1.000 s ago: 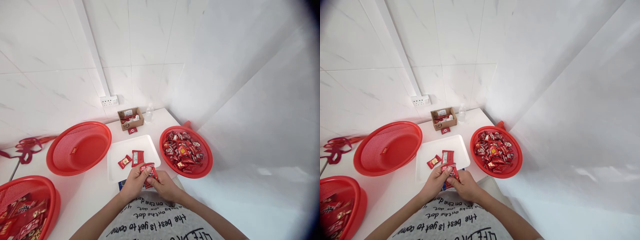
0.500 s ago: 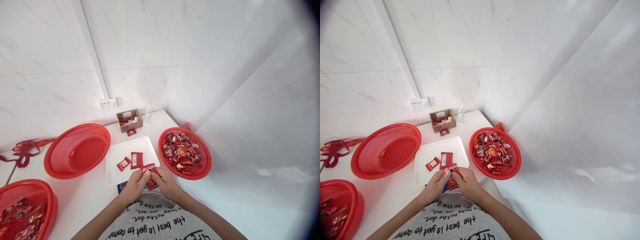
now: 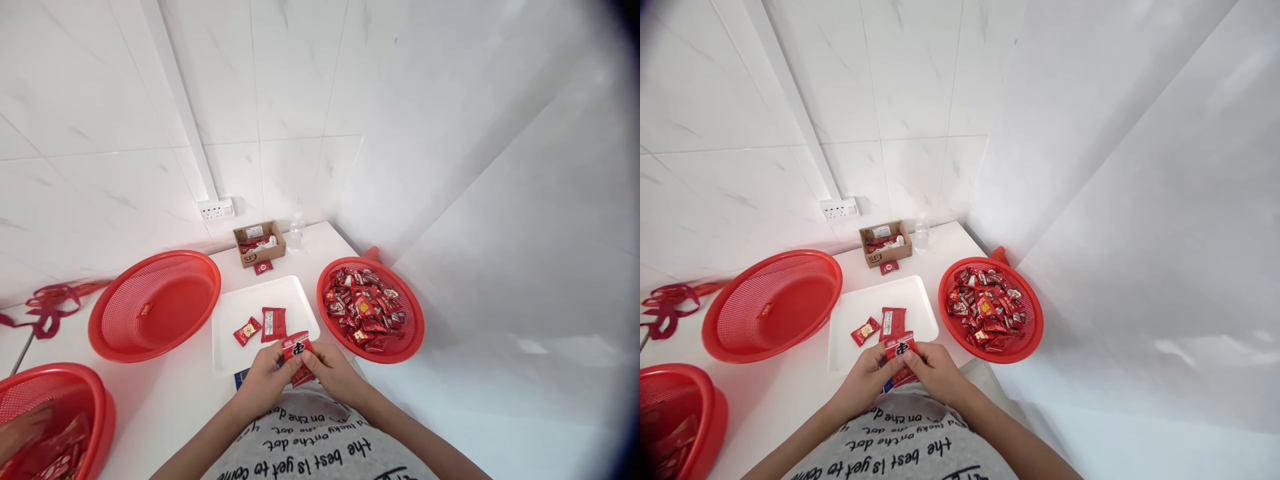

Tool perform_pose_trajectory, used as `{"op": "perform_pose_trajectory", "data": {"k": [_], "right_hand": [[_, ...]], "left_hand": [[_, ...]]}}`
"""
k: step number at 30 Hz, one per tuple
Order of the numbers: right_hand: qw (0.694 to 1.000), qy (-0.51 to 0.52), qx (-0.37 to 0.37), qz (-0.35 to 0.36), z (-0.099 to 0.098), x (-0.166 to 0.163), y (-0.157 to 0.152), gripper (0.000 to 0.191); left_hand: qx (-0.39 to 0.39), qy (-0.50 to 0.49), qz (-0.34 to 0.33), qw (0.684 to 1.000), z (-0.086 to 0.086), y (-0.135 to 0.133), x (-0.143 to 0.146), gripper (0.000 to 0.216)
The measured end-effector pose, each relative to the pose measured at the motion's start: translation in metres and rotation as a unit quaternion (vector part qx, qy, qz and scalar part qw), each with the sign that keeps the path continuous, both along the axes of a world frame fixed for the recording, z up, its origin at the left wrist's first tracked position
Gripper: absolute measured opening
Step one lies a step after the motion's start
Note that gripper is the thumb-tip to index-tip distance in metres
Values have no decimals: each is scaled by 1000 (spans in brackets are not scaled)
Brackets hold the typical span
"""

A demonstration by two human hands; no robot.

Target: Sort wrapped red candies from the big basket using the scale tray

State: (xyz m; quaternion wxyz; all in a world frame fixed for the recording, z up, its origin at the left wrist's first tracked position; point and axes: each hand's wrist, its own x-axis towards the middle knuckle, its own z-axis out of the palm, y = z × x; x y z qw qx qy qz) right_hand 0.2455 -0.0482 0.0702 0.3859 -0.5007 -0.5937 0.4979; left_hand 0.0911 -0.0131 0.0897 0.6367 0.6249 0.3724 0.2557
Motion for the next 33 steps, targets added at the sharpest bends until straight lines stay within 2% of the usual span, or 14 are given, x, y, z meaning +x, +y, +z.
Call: {"op": "perform_pose_trajectory", "data": {"k": [6,10,14,18,20,23,25,28,30,33], "right_hand": [[997,60,-39,20,-3,-5,-6,44],[999,30,-36,2,-3,-3,-6,40],[999,-26,-11,-21,-1,8,0,35],[999,-46,6,-22,5,21,10,34],[997,-57,44,-15,8,26,15,31],[991,-68,116,19,10,35,21,24],[983,-78,160,52,8,42,23,25],[971,-94,201,91,0,53,23,32],[973,-91,194,88,-7,59,23,34],[993,-30,117,0,-16,63,25,37]], "left_hand": [[-45,-24,-3,999,2,-5,-1,26],[-58,-33,2,998,-4,-7,0,28],[-44,-30,42,998,-9,-9,7,30],[-59,8,102,993,-5,-11,14,33],[-106,4,134,985,-2,-10,16,42],[-237,-38,142,960,2,-7,21,54],[-294,-44,141,944,4,-5,25,51],[-316,-68,168,931,6,-2,36,35],[-307,-109,202,924,6,-1,44,31],[-266,-123,263,919,6,1,55,39]]}}
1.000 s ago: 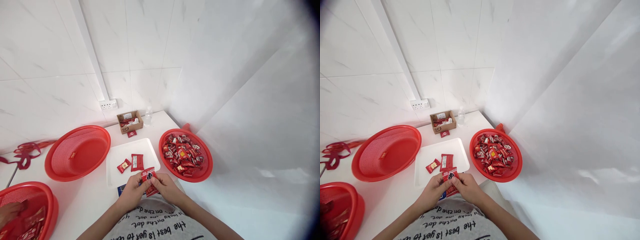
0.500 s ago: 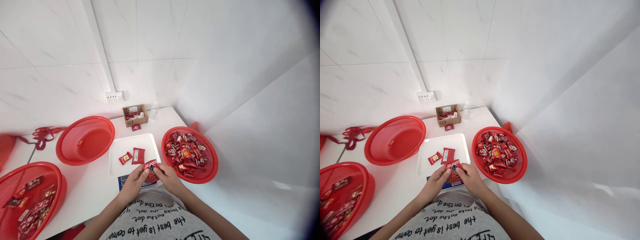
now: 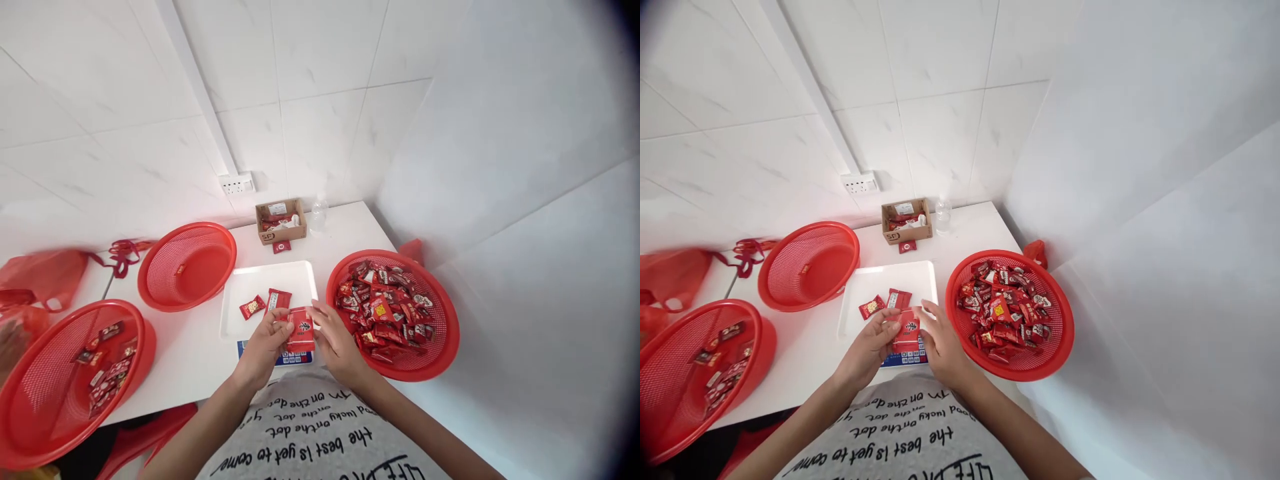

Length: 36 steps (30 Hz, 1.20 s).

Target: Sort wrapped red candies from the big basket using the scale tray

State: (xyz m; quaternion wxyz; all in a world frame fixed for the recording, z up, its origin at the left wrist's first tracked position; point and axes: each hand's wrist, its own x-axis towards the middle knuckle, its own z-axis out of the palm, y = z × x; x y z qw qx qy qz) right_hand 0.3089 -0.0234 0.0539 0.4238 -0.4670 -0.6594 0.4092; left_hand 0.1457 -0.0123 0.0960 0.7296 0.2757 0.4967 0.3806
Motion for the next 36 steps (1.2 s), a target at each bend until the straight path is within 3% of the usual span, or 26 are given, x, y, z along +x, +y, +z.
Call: {"op": "perform_pose_trajectory", "data": {"k": [2,3,5,7,11,17,20,26,32,36], "right_hand": [[990,90,-93,-49,-3,2,3,41],[978,140,-147,-42,-3,3,5,41],[943,223,-245,29,-2,5,9,39],[916,261,-290,96,-2,6,14,35],[921,240,-287,113,-6,7,18,31],[908,238,-308,157,-14,5,15,36],[916,216,-294,165,-15,4,12,37],[932,193,-274,138,-12,-4,9,38],[958,142,-232,86,-6,-21,0,33],[966,135,-218,46,-3,-38,-6,34]], "left_hand": [[18,33,23,999,0,0,6,45],[25,47,26,998,1,0,9,47],[34,76,20,996,1,-1,14,46],[44,101,1,994,1,-3,19,40],[83,141,-24,986,-1,-7,25,22],[91,204,-28,974,-6,-12,18,24],[101,205,-44,973,-10,-14,14,26],[139,246,-110,953,-17,-14,2,28],[172,225,-215,935,-14,-12,-15,31],[155,166,-251,941,-12,-5,-28,33]]}}
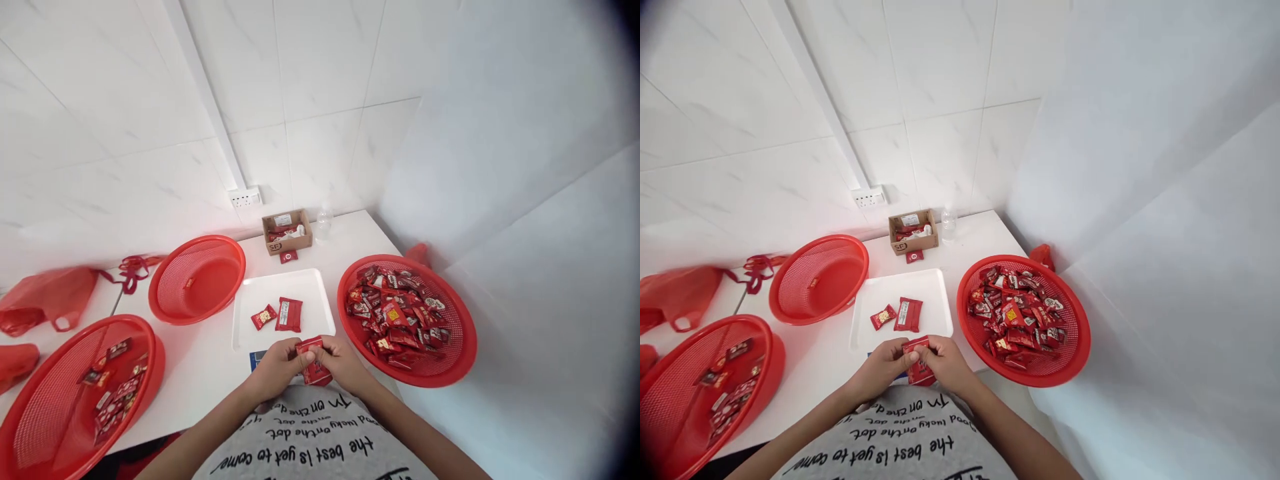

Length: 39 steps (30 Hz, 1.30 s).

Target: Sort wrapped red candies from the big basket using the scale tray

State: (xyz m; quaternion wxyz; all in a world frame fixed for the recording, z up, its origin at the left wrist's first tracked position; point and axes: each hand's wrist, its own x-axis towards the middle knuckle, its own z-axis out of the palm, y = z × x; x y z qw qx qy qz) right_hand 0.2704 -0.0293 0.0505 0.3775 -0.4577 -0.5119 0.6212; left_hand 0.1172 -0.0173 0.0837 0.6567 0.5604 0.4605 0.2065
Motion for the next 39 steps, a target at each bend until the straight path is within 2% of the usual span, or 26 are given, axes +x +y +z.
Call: {"op": "perform_pose_trajectory", "data": {"k": [3,7,11,15,19,22,24,27,30,32,35,37,39], "right_hand": [[1000,11,-1,-21,4,-13,-2,35],[1000,19,4,13,11,-26,-3,42],[999,-27,7,46,13,-37,-3,46],[995,-84,41,28,13,-54,0,46],[994,-87,60,24,14,-67,2,47],[998,-42,34,27,16,-72,4,47],[999,5,19,27,17,-74,5,48],[996,51,-8,74,18,-74,5,48],[993,40,-22,105,16,-77,5,43],[997,14,-2,78,16,-82,4,41],[996,-44,67,43,17,-91,4,34],[991,-75,106,41,19,-95,5,31],[990,-77,109,50,19,-98,6,32]], "left_hand": [[-30,-43,-8,999,2,6,-11,33],[-69,-87,-23,994,5,11,-29,30],[-93,-64,-72,991,5,13,-45,27],[-115,-71,-85,987,9,14,-58,23],[-123,-101,-77,984,15,18,-68,24],[-87,-101,-72,988,17,21,-72,31],[-85,-112,-47,989,18,23,-74,33],[-87,-126,11,988,18,25,-75,29],[-84,-122,31,988,17,26,-77,23],[-86,-121,21,989,15,27,-81,23],[-93,-120,-24,988,8,28,-88,30],[-98,-116,-39,988,3,28,-92,35],[-99,-114,-34,988,0,27,-93,37]]}}
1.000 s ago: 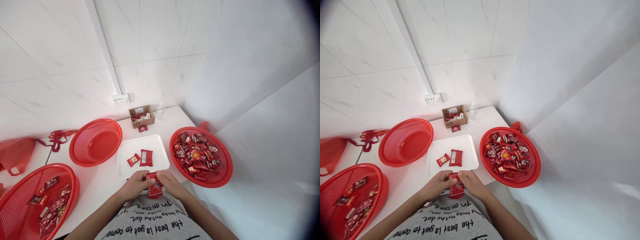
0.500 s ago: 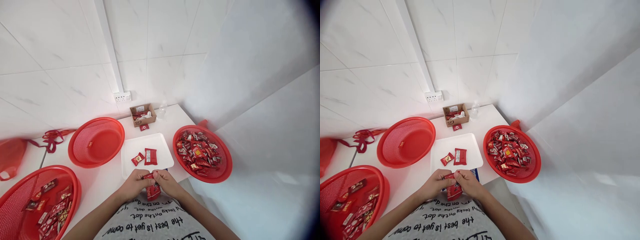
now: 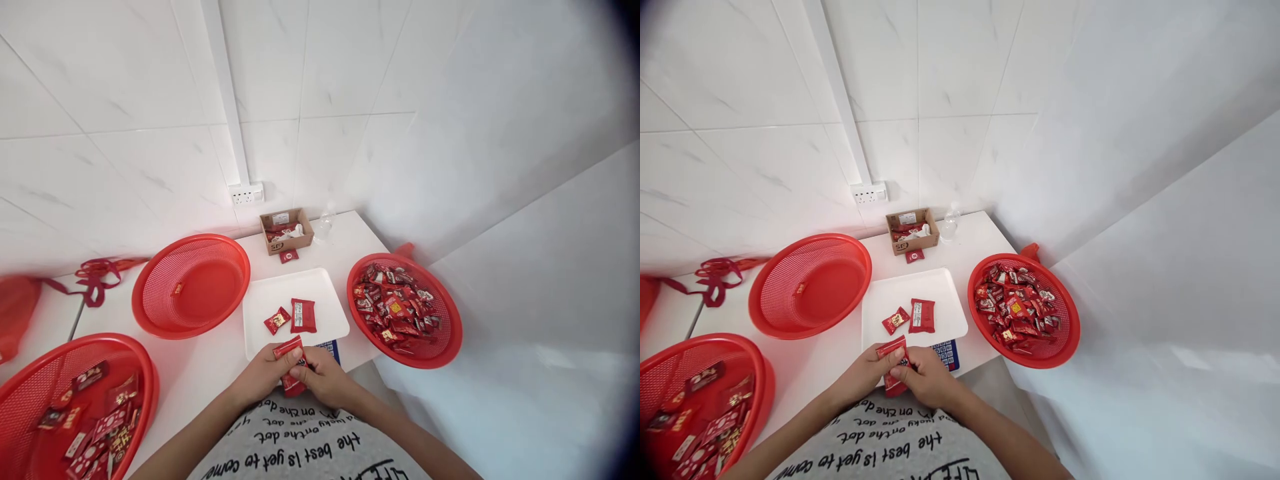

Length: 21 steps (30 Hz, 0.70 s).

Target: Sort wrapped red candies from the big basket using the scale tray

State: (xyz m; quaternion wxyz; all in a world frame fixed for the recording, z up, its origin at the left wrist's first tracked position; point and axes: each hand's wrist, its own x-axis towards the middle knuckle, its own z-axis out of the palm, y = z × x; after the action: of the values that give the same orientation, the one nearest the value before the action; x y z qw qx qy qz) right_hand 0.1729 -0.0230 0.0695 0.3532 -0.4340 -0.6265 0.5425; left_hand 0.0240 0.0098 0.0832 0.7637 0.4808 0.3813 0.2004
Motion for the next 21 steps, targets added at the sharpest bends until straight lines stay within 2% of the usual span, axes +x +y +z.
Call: {"op": "perform_pose_trajectory", "data": {"k": [5,8,11,14,16,18,21], "right_hand": [[993,67,-94,35,-3,2,2,33],[993,47,-108,14,-6,6,4,36],[993,-16,-104,-62,-14,16,10,36],[975,-128,-31,-180,-26,39,24,31],[949,-217,46,-223,-38,59,35,31],[924,-300,103,-212,-53,77,47,35],[883,-420,108,-178,-76,89,60,49]], "left_hand": [[18,12,2,1000,1,-1,2,39],[45,29,10,998,1,2,3,40],[70,56,30,996,-5,7,1,36],[102,142,45,983,-22,14,-3,34],[158,219,52,961,-37,19,-8,33],[257,292,42,920,-52,24,-13,37],[390,369,-31,843,-73,31,-19,46]]}}
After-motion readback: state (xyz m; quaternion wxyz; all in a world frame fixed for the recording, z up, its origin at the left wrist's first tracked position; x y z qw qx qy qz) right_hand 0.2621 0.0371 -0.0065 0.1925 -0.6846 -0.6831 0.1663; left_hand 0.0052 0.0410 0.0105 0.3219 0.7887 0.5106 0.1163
